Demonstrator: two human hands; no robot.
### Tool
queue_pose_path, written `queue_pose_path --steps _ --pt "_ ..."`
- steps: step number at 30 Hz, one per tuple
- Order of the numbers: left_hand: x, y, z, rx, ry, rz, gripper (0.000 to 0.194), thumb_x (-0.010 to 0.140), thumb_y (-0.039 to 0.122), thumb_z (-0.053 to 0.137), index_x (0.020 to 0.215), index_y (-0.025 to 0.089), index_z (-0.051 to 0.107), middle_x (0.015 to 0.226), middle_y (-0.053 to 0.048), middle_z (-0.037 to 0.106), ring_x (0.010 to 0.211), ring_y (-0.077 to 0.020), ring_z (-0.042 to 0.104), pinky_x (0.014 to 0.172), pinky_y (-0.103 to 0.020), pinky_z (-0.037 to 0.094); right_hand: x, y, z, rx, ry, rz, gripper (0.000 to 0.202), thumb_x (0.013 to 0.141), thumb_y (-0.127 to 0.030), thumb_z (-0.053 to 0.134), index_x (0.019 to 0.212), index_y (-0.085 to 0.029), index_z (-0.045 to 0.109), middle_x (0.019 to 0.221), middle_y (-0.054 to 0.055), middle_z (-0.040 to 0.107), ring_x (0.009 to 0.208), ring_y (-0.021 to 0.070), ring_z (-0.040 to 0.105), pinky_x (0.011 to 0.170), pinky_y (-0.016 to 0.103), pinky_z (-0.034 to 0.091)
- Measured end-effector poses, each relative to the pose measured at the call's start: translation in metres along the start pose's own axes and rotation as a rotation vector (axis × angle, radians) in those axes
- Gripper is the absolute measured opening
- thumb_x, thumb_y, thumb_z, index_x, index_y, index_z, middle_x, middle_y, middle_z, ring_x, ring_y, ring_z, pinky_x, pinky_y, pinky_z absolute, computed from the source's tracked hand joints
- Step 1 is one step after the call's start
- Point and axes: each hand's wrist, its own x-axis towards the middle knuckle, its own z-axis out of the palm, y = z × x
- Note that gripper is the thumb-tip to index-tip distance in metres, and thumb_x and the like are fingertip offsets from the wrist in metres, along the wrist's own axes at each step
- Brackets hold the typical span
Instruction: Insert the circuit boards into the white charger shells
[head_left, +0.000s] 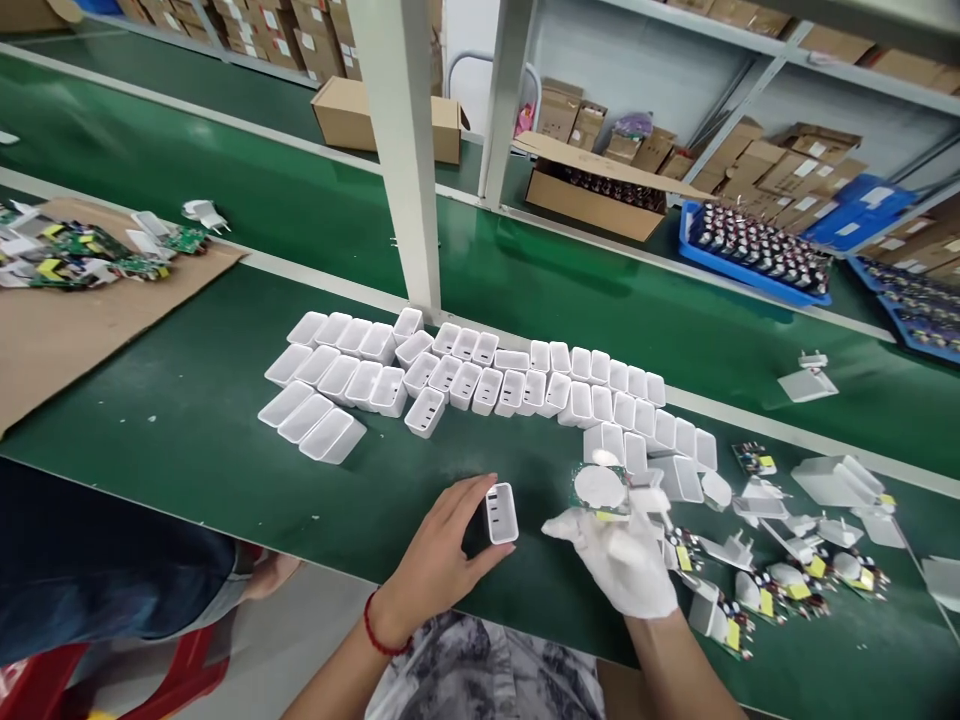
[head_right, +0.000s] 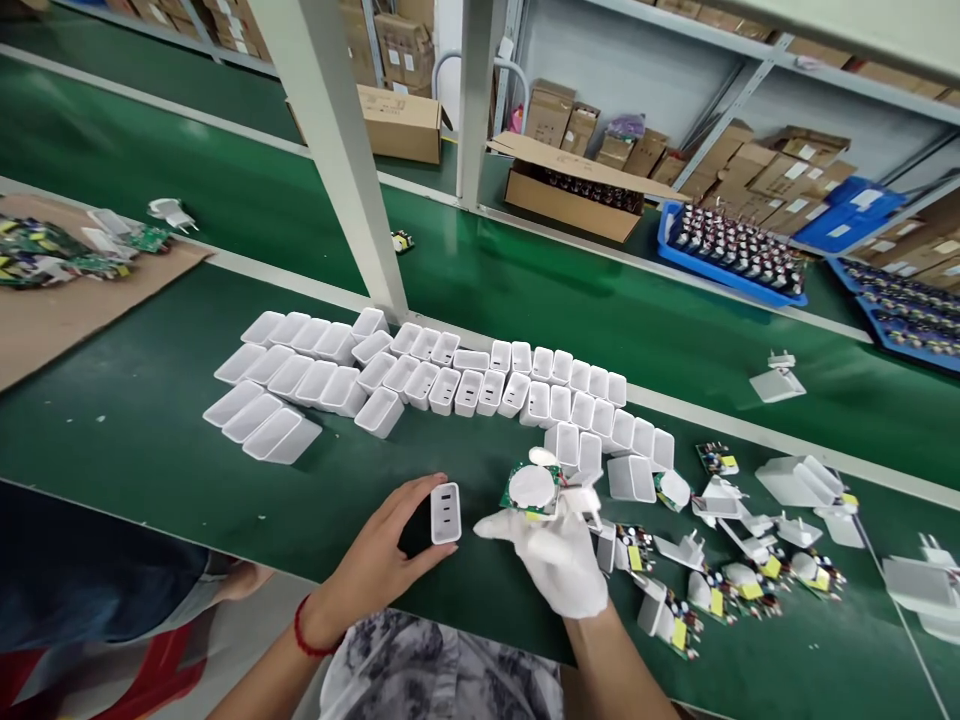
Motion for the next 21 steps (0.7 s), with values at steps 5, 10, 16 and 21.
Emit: queue_pose_path --steps 5,10,16,21 --pt "0.000 -0.001 0.001 -0.024 0.001 -0.015 0.061 0.092 0.050 0.055 0.146 0.032 0.033 0.140 -0.009 0.057 0.124 -0.0315 0.059 0.093 -0.045 0.059 0.006 -0.012 0.002 -0.146 0.019 -0.125 0.029 0.073 -0.052 0.075 0.070 -0.024 0.067 0.072 0.004 0.059 0.080 0.0283 0.063 0.087 0.054 0.050" --pt "-0.002 -0.002 0.004 -0.088 -0.002 -0.037 0.056 0.093 0.045 0.056 0.143 0.029 0.035 0.141 -0.009 0.056 0.128 -0.0286 0.055 0.101 -0.046 0.053 0.000 -0.016 0.008 -0.372 0.076 -0.106 0.065 0.069 -0.035 0.085 0.128 -0.035 0.057 0.102 0.005 0.066 0.090 0.0258 0.063 0.085 0.046 0.052" --pt "-0.002 -0.003 0.008 -0.108 0.042 -0.009 0.055 0.092 0.038 0.058 0.143 0.028 0.037 0.142 -0.009 0.056 0.131 -0.0273 0.054 0.105 -0.044 0.050 0.005 0.003 0.017 -0.464 -0.067 -0.067 0.050 0.074 -0.030 0.082 0.119 -0.028 0.061 0.129 0.012 0.060 0.119 0.0322 0.057 0.102 0.052 0.045" --pt "-0.002 -0.012 0.009 -0.123 0.094 -0.035 0.050 0.091 0.032 0.058 0.139 0.032 0.046 0.137 -0.007 0.061 0.124 -0.0279 0.061 0.095 -0.039 0.057 0.013 0.014 0.019 -0.434 -0.071 -0.140 0.052 0.071 -0.039 0.082 0.118 -0.027 0.060 0.125 0.011 0.059 0.115 0.0312 0.060 0.101 0.048 0.046"
